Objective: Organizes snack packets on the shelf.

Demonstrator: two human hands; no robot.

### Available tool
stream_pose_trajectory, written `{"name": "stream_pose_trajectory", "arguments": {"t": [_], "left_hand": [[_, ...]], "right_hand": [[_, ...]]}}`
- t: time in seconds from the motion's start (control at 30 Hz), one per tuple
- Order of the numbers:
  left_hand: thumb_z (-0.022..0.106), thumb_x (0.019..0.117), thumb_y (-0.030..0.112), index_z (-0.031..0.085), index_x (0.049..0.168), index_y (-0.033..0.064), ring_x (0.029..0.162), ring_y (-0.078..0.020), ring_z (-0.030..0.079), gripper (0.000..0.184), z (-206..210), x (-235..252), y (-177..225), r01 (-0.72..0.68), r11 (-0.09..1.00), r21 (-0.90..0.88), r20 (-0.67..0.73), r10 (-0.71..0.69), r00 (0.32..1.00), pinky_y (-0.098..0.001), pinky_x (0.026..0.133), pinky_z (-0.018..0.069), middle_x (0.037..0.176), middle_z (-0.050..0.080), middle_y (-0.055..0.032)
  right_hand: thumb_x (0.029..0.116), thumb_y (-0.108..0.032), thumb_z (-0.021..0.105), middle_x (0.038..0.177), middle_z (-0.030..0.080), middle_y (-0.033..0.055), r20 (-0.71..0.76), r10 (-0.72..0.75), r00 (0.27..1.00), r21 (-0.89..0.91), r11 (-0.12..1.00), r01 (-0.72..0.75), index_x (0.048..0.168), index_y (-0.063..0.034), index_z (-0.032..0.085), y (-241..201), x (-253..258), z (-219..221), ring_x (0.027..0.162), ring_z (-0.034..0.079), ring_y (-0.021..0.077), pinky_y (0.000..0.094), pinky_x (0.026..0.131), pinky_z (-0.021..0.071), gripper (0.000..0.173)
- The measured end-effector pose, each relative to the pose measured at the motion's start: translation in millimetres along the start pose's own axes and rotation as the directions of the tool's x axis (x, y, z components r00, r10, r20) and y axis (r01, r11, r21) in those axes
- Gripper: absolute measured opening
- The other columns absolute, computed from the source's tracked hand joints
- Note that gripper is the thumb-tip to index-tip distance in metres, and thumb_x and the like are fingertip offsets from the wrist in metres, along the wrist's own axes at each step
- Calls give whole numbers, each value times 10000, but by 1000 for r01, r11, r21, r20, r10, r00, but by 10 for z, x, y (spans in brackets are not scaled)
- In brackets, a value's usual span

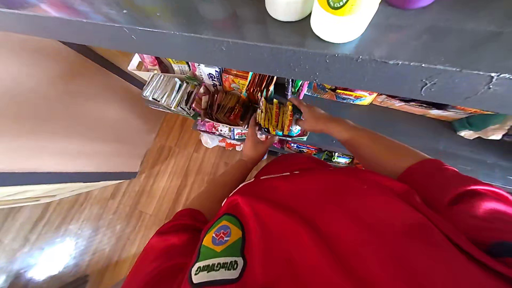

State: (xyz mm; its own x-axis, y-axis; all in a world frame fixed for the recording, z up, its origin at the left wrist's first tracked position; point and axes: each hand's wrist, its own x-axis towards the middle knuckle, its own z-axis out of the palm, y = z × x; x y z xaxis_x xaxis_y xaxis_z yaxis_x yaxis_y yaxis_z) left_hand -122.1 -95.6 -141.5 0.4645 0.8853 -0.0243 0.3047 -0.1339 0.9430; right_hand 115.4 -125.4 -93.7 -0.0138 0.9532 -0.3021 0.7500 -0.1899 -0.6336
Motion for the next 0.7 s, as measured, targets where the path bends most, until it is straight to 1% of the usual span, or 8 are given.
{"name": "stream_pose_trajectory", "arguments": {"t": [0.07,0.13,0.27,0.33,0.4,0.47,0.53,0.7], "left_hand": [[846,825,128,228,1550,-89,1402,-335,464,977,11,14,-2,85,990,114,54,-92,994,-450,1173,384,1516,426,-293],[837,837,130,265,1534,-99,1409,-342,455,931,19,52,-8,100,981,165,85,-115,990,-458,1180,377,1513,429,-296],[809,869,141,381,1479,-64,1359,-320,512,773,31,127,81,76,965,250,115,-108,987,-476,1152,406,1439,521,-258],[779,908,179,409,1450,-68,1339,-342,527,701,32,138,170,98,940,328,147,-153,977,-498,1139,410,1412,535,-270],[765,924,215,402,1458,-57,1337,-357,528,701,44,133,209,91,920,382,189,-174,966,-520,1134,410,1413,535,-269],[776,916,240,399,1463,-57,1318,-370,544,727,91,116,178,60,912,405,202,-153,967,-535,1121,422,1401,547,-270],[783,908,252,394,1448,-68,1294,-389,560,739,152,114,202,84,892,443,187,-184,965,-550,1097,437,1385,549,-284],[758,928,285,300,1519,-66,1381,-381,484,826,238,276,442,126,830,543,199,-272,941,-523,1135,406,1536,397,-285]], "right_hand": [[986,-96,620,1591,386,208,8,57,998,28,998,-57,1629,-95,208,-53,-34,43,1440,420,390,577,1160,359,763],[971,-78,621,1595,384,197,15,94,995,70,993,-95,1628,-90,210,-116,-10,89,1456,401,371,569,1178,340,774],[903,5,673,1539,442,222,27,127,992,173,976,-129,1618,-133,245,-122,54,83,1379,481,403,605,1096,418,845],[870,33,700,1554,422,218,43,158,987,258,952,-164,1615,-161,255,-83,22,45,1386,471,400,606,1091,421,889],[848,69,706,1548,432,207,54,165,985,322,931,-173,1606,-153,277,-45,-58,26,1379,482,378,584,1092,427,898],[849,77,692,1548,437,195,46,164,985,352,920,-170,1602,-153,296,24,-125,41,1376,487,366,572,1094,432,881],[864,79,684,1531,456,193,24,163,986,385,909,-160,1593,-147,316,80,-173,51,1360,502,356,558,1090,439,847],[886,68,640,1498,493,195,-57,188,980,399,905,-151,1571,-135,360,196,-119,54,1339,526,347,559,1083,445,768]]}}
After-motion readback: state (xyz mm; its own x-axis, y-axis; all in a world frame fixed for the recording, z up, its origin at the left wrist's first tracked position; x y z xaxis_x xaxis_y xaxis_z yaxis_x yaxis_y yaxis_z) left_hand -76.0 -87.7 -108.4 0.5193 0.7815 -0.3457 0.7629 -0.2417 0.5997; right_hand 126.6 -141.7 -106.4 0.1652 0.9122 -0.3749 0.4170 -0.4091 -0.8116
